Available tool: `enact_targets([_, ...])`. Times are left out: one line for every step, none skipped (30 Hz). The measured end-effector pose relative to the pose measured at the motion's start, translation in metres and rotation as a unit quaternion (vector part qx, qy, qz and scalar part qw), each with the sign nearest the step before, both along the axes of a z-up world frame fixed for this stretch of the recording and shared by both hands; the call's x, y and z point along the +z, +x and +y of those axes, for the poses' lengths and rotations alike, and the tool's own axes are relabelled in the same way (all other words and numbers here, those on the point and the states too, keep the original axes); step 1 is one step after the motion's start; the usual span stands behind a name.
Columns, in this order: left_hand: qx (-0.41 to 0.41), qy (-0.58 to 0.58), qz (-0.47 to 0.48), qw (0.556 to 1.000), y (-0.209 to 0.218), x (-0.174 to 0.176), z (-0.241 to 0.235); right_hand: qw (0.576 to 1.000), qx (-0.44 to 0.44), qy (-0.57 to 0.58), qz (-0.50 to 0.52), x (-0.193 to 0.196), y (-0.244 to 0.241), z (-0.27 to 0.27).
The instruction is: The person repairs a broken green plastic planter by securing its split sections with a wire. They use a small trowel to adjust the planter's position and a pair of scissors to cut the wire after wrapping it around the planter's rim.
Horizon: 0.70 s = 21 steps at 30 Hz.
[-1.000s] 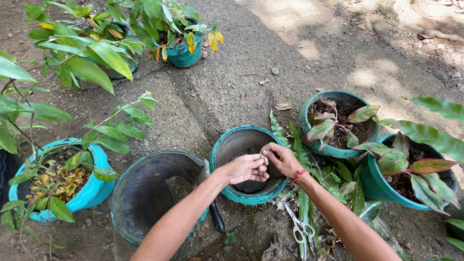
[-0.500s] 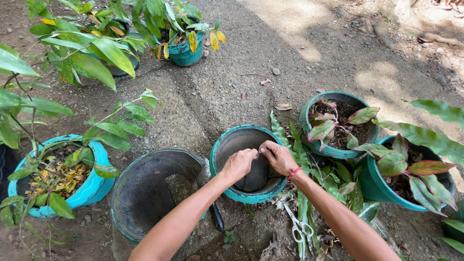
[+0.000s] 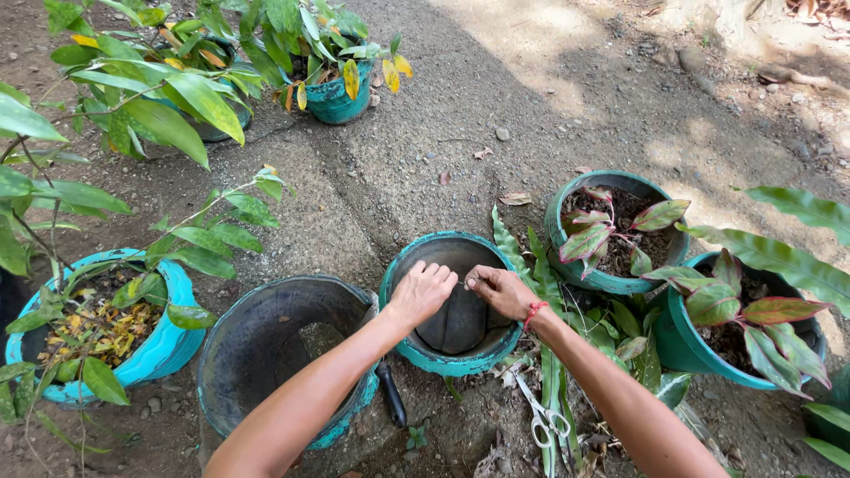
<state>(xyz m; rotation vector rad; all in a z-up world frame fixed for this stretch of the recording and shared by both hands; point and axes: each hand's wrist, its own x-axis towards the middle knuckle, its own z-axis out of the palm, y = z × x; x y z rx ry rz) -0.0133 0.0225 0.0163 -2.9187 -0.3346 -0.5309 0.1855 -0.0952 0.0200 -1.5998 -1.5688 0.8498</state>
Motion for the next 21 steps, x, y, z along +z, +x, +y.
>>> enact_targets([0.017, -0.039, 0.005, 0.999, 0.003, -0.001, -0.002, 0.999, -0.007, 0.027, 0.019, 0.000, 0.000, -0.002])
enact_targets([0.027, -0.056, 0.010, 0.998, 0.005, -0.002, -0.002, 0.999, -0.018, 0.012, 0.041, 0.002, 0.003, -0.006])
enact_targets([0.037, -0.073, 0.015, 0.997, 0.008, -0.002, 0.001, 0.998, -0.029, -0.003, 0.062, 0.005, 0.010, -0.010])
enact_targets([0.050, -0.092, 0.020, 0.994, 0.008, -0.003, 0.001, 0.996, -0.038, -0.020, 0.084, 0.006, 0.012, -0.014])
enact_targets([0.049, -0.105, 0.019, 0.993, 0.005, -0.003, -0.002, 0.992, -0.024, -0.034, 0.118, 0.007, 0.013, -0.020])
enact_targets([0.047, -0.114, 0.013, 0.992, 0.008, 0.000, -0.001, 0.988, -0.010, -0.042, 0.148, 0.012, 0.022, -0.023])
enact_targets([0.044, -0.123, 0.007, 0.991, 0.010, 0.004, 0.000, 0.983, 0.004, -0.051, 0.178, 0.017, 0.026, -0.024])
enact_targets([0.040, -0.134, 0.010, 0.990, 0.010, 0.007, -0.001, 0.993, -0.022, -0.046, 0.104, 0.019, 0.025, -0.030])
enact_targets([0.036, -0.145, 0.014, 0.989, 0.010, 0.012, 0.001, 0.998, -0.048, -0.041, 0.029, 0.020, 0.022, -0.039])
enact_targets([0.030, -0.154, 0.019, 0.987, 0.012, 0.020, 0.004, 0.996, -0.075, -0.033, -0.045, 0.022, 0.019, -0.042])
enact_targets([0.025, -0.180, 0.029, 0.983, 0.015, 0.027, 0.007, 0.994, -0.077, 0.030, -0.072, 0.022, 0.013, -0.040])
enact_targets([0.022, -0.207, 0.040, 0.977, 0.014, 0.033, 0.008, 0.988, -0.078, 0.092, -0.097, 0.018, 0.003, -0.040])
enact_targets([0.018, -0.234, 0.052, 0.971, 0.014, 0.038, 0.008, 0.978, -0.078, 0.153, -0.122, 0.016, -0.005, -0.041])
enact_targets([0.029, -0.295, 0.089, 0.951, 0.016, 0.043, 0.010, 0.978, -0.086, 0.149, -0.120, 0.014, -0.010, -0.041])
enact_targets([0.038, -0.354, 0.126, 0.926, 0.018, 0.046, 0.012, 0.978, -0.095, 0.145, -0.117, 0.013, -0.016, -0.041])
enact_targets([0.048, -0.412, 0.162, 0.896, 0.019, 0.048, 0.014, 0.978, -0.103, 0.140, -0.114, 0.012, -0.019, -0.041])
enact_targets([0.027, -0.429, 0.164, 0.888, 0.018, 0.049, 0.017, 0.976, -0.102, 0.149, -0.120, 0.012, -0.022, -0.042])
enact_targets([0.006, -0.447, 0.163, 0.879, 0.017, 0.048, 0.020, 0.974, -0.101, 0.158, -0.127, 0.013, -0.023, -0.042])
enact_targets([-0.015, -0.465, 0.163, 0.870, 0.016, 0.047, 0.022, 0.972, -0.099, 0.166, -0.133, 0.015, -0.024, -0.041])
enact_targets([-0.020, -0.459, 0.154, 0.875, 0.015, 0.044, 0.022, 0.974, -0.109, 0.154, -0.129, 0.015, -0.027, -0.043])
enact_targets([-0.025, -0.452, 0.145, 0.880, 0.015, 0.042, 0.021, 0.975, -0.118, 0.141, -0.124, 0.016, -0.030, -0.043])
